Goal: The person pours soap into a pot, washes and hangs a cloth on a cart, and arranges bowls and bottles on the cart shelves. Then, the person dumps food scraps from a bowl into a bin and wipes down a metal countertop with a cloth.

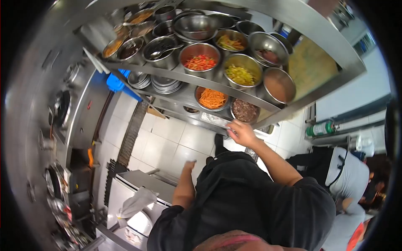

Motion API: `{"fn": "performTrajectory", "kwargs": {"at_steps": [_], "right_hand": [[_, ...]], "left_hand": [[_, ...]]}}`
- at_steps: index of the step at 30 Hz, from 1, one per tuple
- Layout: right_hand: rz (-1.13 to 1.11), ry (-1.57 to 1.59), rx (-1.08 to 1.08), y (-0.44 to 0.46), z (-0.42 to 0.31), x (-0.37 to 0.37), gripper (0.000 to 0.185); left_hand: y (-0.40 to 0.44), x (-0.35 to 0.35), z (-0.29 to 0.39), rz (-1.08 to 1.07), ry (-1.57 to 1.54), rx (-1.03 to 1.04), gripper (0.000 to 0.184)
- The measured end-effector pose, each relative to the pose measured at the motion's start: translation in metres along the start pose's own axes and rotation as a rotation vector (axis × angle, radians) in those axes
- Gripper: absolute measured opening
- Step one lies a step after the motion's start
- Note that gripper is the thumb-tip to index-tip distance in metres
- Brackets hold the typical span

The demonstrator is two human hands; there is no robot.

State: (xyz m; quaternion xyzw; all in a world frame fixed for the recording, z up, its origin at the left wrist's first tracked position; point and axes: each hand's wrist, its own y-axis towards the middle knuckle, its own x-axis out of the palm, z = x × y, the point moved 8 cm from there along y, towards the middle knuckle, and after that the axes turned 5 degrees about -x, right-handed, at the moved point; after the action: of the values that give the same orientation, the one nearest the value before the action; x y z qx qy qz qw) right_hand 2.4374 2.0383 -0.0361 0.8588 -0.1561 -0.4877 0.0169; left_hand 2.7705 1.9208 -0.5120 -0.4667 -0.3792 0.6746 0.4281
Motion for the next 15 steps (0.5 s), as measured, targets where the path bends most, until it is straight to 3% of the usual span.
{"fn": "performTrajectory", "kwargs": {"at_steps": [2, 5, 7, 9, 10, 11, 12, 14, 15], "right_hand": [[0.020, 0.009, 0.022, -0.051, 0.024, -0.003, 0.024], [-0.055, 0.039, 0.289, -0.117, 0.071, -0.009, 0.024], [-0.169, -0.130, 0.428, -0.170, 0.129, 0.016, 0.033], [-0.304, -0.032, 0.618, -0.216, 0.176, 0.032, 0.039], [-0.217, -0.006, 0.538, -0.247, 0.217, 0.057, 0.038], [-0.293, 0.012, 0.572, -0.278, 0.241, 0.069, 0.041], [-0.118, 0.000, 0.460, -0.305, 0.252, 0.066, 0.043], [-0.455, 0.314, 1.039, -0.408, 0.344, 0.132, 0.039], [-0.291, 0.544, 1.283, -0.442, 0.341, 0.123, 0.035]], "left_hand": [[-0.053, 0.025, -0.027, -0.081, 0.034, -0.109, 0.072], [-0.059, 0.053, -0.056, -0.157, 0.014, -0.121, 0.071], [-0.067, 0.051, -0.044, -0.119, 0.166, -0.080, 0.072], [-0.077, 0.039, -0.005, -0.010, 0.327, 0.009, 0.074], [-0.084, 0.033, 0.002, -0.007, 0.232, -0.175, 0.074], [-0.085, 0.028, 0.021, 0.011, 0.187, -0.156, 0.075], [-0.086, 0.025, 0.031, 0.022, 0.145, -0.144, 0.076], [-0.088, 0.015, 0.067, 0.058, 0.144, -0.050, 0.073], [-0.074, 0.005, 0.089, 0.139, 0.266, 0.065, 0.065]]}}
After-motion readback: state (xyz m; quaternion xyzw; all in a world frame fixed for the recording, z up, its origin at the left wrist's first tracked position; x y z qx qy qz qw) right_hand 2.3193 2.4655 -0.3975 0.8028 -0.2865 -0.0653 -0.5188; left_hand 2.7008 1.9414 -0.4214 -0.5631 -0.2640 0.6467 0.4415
